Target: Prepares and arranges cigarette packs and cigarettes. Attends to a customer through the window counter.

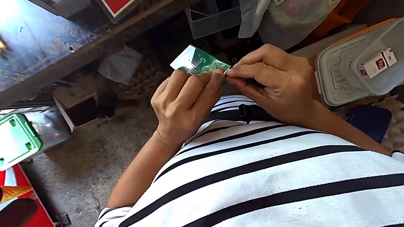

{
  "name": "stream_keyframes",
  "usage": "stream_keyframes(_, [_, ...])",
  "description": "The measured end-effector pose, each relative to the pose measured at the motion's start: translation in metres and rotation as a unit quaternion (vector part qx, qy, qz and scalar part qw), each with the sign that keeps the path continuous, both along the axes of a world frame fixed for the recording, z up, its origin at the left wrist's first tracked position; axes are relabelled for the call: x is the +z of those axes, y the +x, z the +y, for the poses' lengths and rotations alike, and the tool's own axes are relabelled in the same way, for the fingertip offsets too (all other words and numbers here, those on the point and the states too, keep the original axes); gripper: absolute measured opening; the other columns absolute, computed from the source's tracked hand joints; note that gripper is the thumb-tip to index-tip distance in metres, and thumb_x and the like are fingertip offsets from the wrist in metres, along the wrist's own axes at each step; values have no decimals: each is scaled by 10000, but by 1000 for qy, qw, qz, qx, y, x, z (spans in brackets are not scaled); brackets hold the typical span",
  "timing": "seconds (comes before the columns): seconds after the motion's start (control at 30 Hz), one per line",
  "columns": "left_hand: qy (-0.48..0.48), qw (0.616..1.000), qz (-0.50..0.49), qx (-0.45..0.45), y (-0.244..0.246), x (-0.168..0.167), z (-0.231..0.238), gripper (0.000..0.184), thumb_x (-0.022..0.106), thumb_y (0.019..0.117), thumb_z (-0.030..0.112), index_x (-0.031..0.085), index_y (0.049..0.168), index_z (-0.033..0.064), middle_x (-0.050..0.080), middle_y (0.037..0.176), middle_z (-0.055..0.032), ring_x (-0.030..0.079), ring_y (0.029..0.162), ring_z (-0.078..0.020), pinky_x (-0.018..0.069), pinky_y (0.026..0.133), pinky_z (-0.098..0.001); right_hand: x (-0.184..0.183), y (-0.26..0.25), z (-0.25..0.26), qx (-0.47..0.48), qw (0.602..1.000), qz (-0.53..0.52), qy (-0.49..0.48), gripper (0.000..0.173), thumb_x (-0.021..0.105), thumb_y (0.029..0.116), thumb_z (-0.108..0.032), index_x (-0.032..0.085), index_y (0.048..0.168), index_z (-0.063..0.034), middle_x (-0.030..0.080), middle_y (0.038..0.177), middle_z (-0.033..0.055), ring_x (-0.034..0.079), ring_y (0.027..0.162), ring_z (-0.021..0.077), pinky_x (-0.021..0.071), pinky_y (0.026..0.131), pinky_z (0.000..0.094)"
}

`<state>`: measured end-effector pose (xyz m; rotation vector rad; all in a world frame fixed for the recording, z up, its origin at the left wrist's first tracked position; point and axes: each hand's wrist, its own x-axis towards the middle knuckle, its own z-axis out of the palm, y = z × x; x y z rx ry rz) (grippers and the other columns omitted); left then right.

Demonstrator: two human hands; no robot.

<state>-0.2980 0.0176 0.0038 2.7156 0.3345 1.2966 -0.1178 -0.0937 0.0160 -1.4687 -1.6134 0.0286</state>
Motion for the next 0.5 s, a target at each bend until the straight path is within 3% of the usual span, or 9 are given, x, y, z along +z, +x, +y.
stream_keyframes(0.23, [10, 999, 36, -18, 0, 7, 0, 166, 756, 915, 88, 766, 1058, 3, 688, 819, -135, 575, 707, -250, 425, 606, -333, 2, -3, -2, -42, 992, -118, 9, 84, 730, 946, -96, 800, 966, -56, 764, 930, 112, 700, 755, 204, 497, 597, 312])
stream_keyframes(0.5, [5, 998, 43, -42, 0, 9, -4, 165, 747, 926, 84, 755, 1056, -17, 681, 836, -146, 574, 720, -255, 438, 623, -335, 10, 5, 8, 10, 988, -150, -37, 150, 630, 972, -120, 709, 887, -24, 684, 868, 151, 619, 641, 242, 397, 496, 350])
